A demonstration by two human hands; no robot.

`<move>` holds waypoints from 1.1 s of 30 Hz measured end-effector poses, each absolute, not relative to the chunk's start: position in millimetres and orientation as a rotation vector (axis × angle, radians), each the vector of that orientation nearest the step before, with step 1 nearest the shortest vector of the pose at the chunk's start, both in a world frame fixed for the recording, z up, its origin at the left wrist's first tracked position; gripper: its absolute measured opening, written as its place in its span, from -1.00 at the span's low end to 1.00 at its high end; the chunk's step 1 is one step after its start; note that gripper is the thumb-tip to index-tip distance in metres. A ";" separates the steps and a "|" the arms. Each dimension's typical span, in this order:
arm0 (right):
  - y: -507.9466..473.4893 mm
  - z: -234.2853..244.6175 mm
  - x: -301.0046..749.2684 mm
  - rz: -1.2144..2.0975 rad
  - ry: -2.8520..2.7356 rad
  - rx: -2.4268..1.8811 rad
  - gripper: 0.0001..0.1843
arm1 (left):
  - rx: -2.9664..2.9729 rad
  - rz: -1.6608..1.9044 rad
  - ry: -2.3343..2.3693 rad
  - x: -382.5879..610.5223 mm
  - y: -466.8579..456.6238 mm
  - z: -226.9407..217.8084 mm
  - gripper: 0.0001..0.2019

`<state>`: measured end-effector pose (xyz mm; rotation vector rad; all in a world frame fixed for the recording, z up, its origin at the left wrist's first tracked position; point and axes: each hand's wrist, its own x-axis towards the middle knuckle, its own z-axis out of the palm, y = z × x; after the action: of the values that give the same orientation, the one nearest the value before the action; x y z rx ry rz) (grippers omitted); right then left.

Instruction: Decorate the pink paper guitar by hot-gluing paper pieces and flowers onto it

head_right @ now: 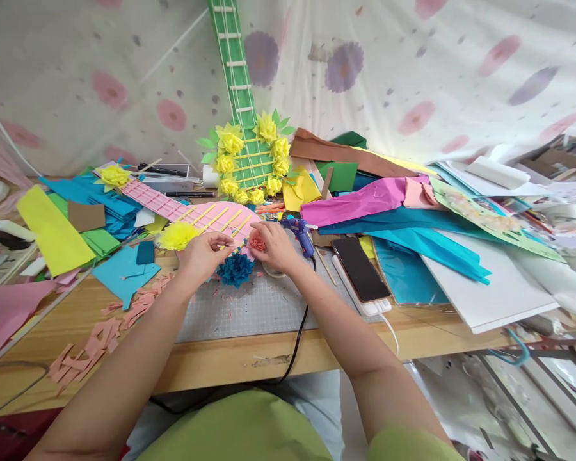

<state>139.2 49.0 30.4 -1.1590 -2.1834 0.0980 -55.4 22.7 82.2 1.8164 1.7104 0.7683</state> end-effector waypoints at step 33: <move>60.1 23.8 141.4 0.527 -1.809 -1.320 -0.46 | 2.488 0.169 1.876 -4.9 24.5 74.7 -0.70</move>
<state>141.4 60.1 23.8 -1.3201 -1.8091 0.5272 -4.9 24.5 74.7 2.4883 1.8755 0.1686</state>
